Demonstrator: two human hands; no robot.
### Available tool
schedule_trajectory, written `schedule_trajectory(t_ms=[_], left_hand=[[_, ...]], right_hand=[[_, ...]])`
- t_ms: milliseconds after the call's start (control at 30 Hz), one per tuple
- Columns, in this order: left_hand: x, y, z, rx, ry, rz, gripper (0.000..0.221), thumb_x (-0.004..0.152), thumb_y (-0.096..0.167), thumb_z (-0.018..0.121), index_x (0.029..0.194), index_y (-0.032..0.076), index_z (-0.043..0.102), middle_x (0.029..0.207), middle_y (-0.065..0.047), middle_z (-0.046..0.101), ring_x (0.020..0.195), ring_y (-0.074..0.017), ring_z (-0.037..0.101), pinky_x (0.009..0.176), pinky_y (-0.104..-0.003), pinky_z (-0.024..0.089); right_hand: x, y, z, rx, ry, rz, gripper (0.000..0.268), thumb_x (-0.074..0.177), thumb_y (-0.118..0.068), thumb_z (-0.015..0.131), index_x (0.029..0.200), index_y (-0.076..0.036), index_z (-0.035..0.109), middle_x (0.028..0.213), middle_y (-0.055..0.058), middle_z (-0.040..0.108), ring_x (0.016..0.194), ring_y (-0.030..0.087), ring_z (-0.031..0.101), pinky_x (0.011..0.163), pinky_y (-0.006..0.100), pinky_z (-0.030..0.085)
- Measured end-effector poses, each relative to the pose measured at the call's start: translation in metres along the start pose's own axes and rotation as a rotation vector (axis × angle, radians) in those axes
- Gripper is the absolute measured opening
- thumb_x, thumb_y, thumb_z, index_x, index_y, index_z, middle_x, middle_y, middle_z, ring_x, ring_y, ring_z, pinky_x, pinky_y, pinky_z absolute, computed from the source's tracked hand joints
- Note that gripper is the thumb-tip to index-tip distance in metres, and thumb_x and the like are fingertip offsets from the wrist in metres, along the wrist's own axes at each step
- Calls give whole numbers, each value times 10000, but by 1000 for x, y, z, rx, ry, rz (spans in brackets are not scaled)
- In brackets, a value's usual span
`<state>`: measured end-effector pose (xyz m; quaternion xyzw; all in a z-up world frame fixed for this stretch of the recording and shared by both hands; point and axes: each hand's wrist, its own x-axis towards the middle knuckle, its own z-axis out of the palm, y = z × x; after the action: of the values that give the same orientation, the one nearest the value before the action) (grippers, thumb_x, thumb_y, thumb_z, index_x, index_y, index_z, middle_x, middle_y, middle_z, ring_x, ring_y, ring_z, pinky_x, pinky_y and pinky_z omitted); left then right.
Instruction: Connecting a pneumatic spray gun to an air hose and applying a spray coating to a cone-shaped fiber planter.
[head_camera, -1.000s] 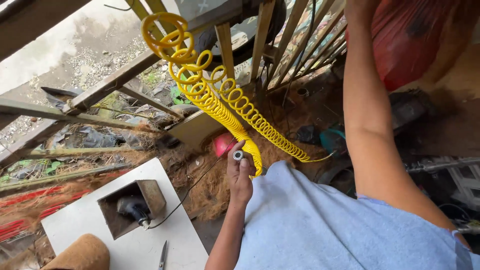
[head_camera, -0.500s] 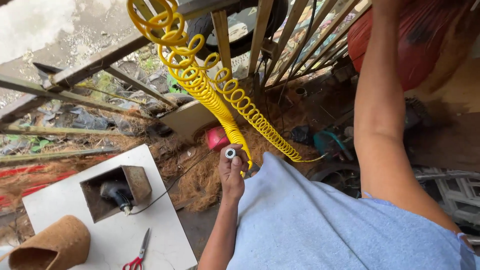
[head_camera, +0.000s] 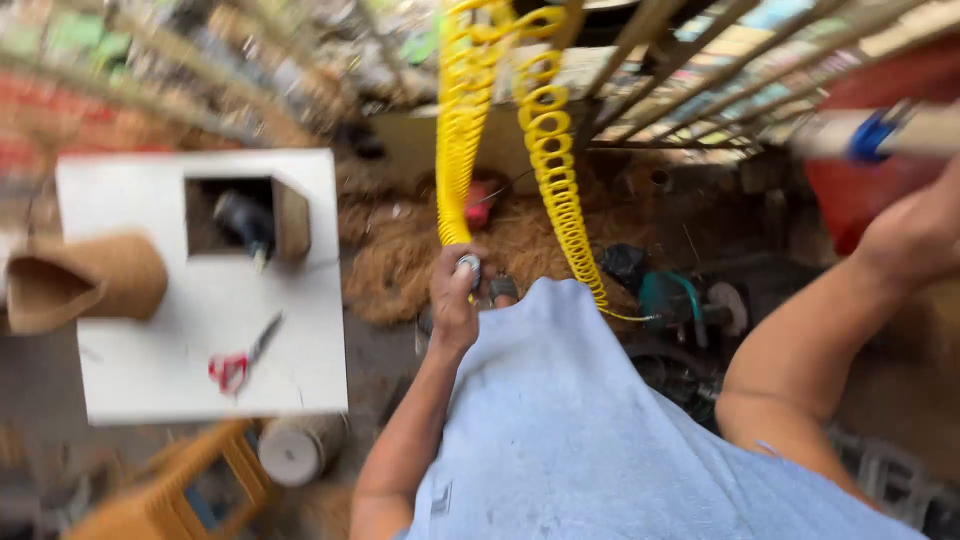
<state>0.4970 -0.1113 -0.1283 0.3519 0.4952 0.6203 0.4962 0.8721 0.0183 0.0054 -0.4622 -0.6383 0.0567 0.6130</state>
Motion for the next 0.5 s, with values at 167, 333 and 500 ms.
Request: schedule_trajectory(t_ms=[167, 333, 500], left_hand=[[-27, 23, 0, 27, 119, -112, 216, 954, 189, 505, 1078, 147, 677, 848, -1, 569, 695, -80, 509, 524, -213, 417], [-50, 59, -17, 375, 138, 319, 568, 728, 188, 755, 1291, 130, 701, 1054, -113, 691, 955, -283, 688, 911, -406, 558], [-87, 51, -68, 495, 371, 420, 457, 751, 103, 843, 1166, 50, 660, 887, -65, 683, 829, -244, 686, 791, -354, 567]], right_hand=[[-81, -50, 108, 505, -332, 74, 192, 1105, -132, 480, 1237, 5, 458, 1129, 199, 545, 1017, 465, 609, 935, 601, 533], [-120, -137, 194, 452, -849, -160, 268, 918, -274, 807, 1005, -38, 713, 917, 109, 747, 782, 353, 719, 729, 390, 574], [-162, -207, 244, 608, -1102, -262, 325, 924, -316, 732, 1099, -42, 708, 1119, 118, 710, 989, 321, 736, 860, 392, 584]])
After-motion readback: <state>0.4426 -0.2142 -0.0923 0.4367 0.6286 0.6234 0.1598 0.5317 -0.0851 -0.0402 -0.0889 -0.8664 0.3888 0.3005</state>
